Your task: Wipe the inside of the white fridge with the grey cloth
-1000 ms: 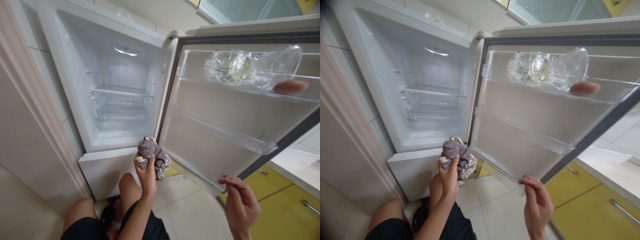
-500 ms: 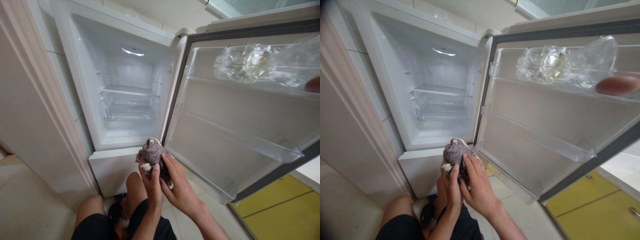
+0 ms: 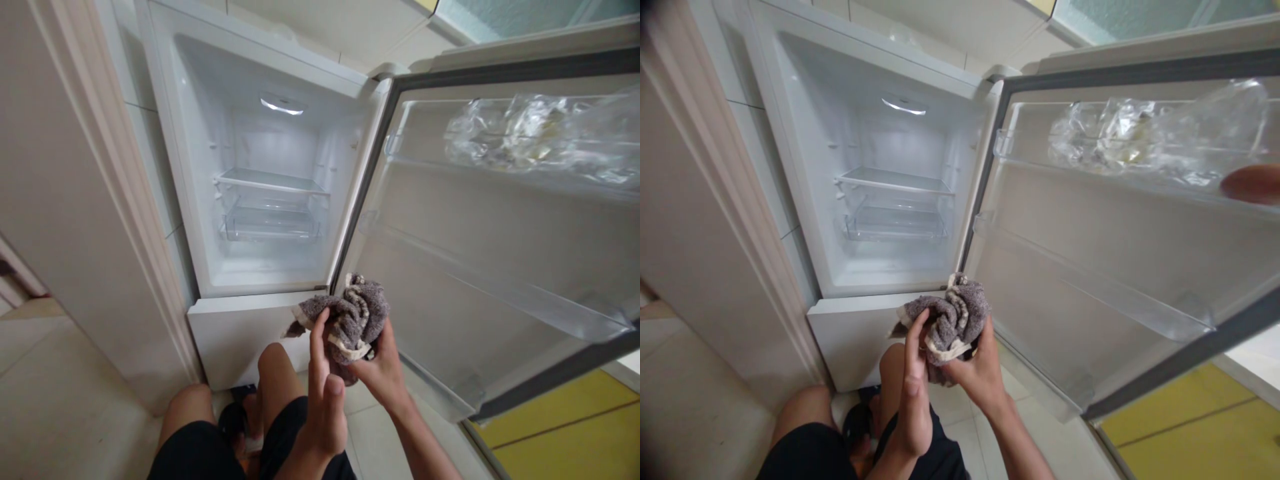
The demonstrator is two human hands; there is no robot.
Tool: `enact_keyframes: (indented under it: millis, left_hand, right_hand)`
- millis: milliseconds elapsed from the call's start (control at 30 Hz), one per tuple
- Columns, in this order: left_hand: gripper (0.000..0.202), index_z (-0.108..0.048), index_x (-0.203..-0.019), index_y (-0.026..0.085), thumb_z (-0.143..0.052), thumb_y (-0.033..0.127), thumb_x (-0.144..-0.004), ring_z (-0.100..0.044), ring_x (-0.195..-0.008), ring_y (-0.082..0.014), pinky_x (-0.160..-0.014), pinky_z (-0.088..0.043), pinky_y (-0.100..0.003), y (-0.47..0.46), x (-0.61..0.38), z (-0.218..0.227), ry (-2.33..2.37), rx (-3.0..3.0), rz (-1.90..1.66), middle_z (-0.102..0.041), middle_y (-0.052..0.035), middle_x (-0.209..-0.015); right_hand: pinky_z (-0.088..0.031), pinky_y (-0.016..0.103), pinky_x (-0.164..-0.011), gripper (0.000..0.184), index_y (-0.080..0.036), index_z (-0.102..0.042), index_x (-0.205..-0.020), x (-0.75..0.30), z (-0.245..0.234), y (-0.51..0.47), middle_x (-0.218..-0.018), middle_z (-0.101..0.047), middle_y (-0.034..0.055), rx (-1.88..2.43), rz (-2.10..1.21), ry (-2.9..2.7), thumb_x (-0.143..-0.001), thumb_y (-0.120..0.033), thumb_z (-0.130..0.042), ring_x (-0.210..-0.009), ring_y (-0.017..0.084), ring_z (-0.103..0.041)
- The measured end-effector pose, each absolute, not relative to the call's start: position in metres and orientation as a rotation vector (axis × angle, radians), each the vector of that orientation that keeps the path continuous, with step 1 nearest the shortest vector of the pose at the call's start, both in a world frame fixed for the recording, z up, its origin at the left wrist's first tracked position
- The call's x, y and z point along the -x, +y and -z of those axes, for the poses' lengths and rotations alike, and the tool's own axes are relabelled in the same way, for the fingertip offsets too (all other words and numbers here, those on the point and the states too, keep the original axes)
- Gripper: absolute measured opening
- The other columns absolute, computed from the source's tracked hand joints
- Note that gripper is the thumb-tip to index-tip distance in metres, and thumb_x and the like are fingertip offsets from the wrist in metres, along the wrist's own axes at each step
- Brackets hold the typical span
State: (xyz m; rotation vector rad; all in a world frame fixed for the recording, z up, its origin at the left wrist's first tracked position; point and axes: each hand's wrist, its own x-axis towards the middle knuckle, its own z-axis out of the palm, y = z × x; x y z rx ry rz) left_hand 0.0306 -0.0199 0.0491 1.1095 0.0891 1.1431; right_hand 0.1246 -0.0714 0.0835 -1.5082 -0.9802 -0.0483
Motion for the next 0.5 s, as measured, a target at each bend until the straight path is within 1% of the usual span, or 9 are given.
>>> enact_keyframes:
  millis: [100, 167, 233, 333, 433, 500]
  left_hand:
    - [0.087, -0.037, -0.159, 0.021, -0.047, 0.076, -0.092, -0.048, -0.146, -0.0324, -0.121, -0.039, -0.044, -0.013, -0.023, -0.062, 0.146, -1.18, -1.028, -0.052, -0.0145, -0.158]
    - [0.08, -0.043, -0.156, 0.02, -0.047, 0.071, -0.095, -0.058, -0.137, -0.0314, -0.116, -0.046, -0.043, -0.007, -0.02, -0.069, 0.216, -1.214, -0.989, -0.061, -0.0157, -0.148]
    - [0.073, -0.05, -0.151, 0.02, -0.049, 0.067, -0.096, -0.064, -0.129, -0.0304, -0.11, -0.051, -0.042, -0.002, -0.02, -0.073, 0.287, -1.236, -1.01, -0.068, -0.016, -0.139]
    - [0.063, -0.054, -0.146, 0.022, -0.056, 0.06, -0.096, -0.07, -0.121, -0.029, -0.101, -0.057, -0.039, 0.001, -0.021, -0.071, 0.335, -1.27, -1.064, -0.07, -0.0163, -0.136]
    - [0.057, -0.057, -0.143, 0.023, -0.065, 0.048, -0.093, -0.071, -0.118, -0.029, -0.094, -0.06, -0.039, 0.001, -0.024, -0.062, 0.392, -1.344, -1.138, -0.068, -0.0166, -0.137]
    - [0.055, -0.061, -0.138, 0.023, -0.071, 0.042, -0.088, -0.069, -0.122, -0.0307, -0.098, -0.06, -0.043, 0.002, -0.026, -0.055, 0.486, -1.432, -1.252, -0.069, -0.0162, -0.135]
  right_hand:
    - [-0.06, 0.036, -0.091, 0.068, -0.02, -0.06, -0.123, -0.127, -0.078, -0.068, -0.117, -0.075, 0.0089, 1.429, 0.032, -0.822, -0.061, -0.03, -0.086, -0.101, 0.025, -0.073]
    - [-0.061, 0.036, -0.086, 0.065, -0.02, -0.064, -0.118, -0.13, -0.076, -0.067, -0.111, -0.077, 0.0084, 1.412, 0.018, -0.759, -0.058, -0.032, -0.086, -0.096, 0.025, -0.073]
    - [-0.061, 0.036, -0.082, 0.058, -0.019, -0.067, -0.112, -0.134, -0.074, -0.067, -0.105, -0.078, 0.0079, 1.423, 0.023, -0.691, -0.059, -0.035, -0.085, -0.091, 0.025, -0.073]
    - [-0.06, 0.034, -0.078, 0.048, -0.019, -0.07, -0.101, -0.143, -0.071, -0.068, -0.095, -0.078, 0.0062, 1.431, 0.031, -0.552, -0.06, -0.041, -0.082, -0.083, 0.023, -0.071]
    - [-0.059, 0.033, -0.078, 0.049, -0.019, -0.07, -0.096, -0.15, -0.064, -0.07, -0.093, -0.078, 0.0054, 1.365, -0.012, -0.443, -0.056, -0.045, -0.083, -0.081, 0.022, -0.07]
    - [-0.059, 0.034, -0.078, 0.05, -0.019, -0.071, -0.094, -0.152, -0.06, -0.072, -0.093, -0.078, 0.0055, 1.301, -0.064, -0.422, -0.054, -0.047, -0.085, -0.082, 0.023, -0.07]
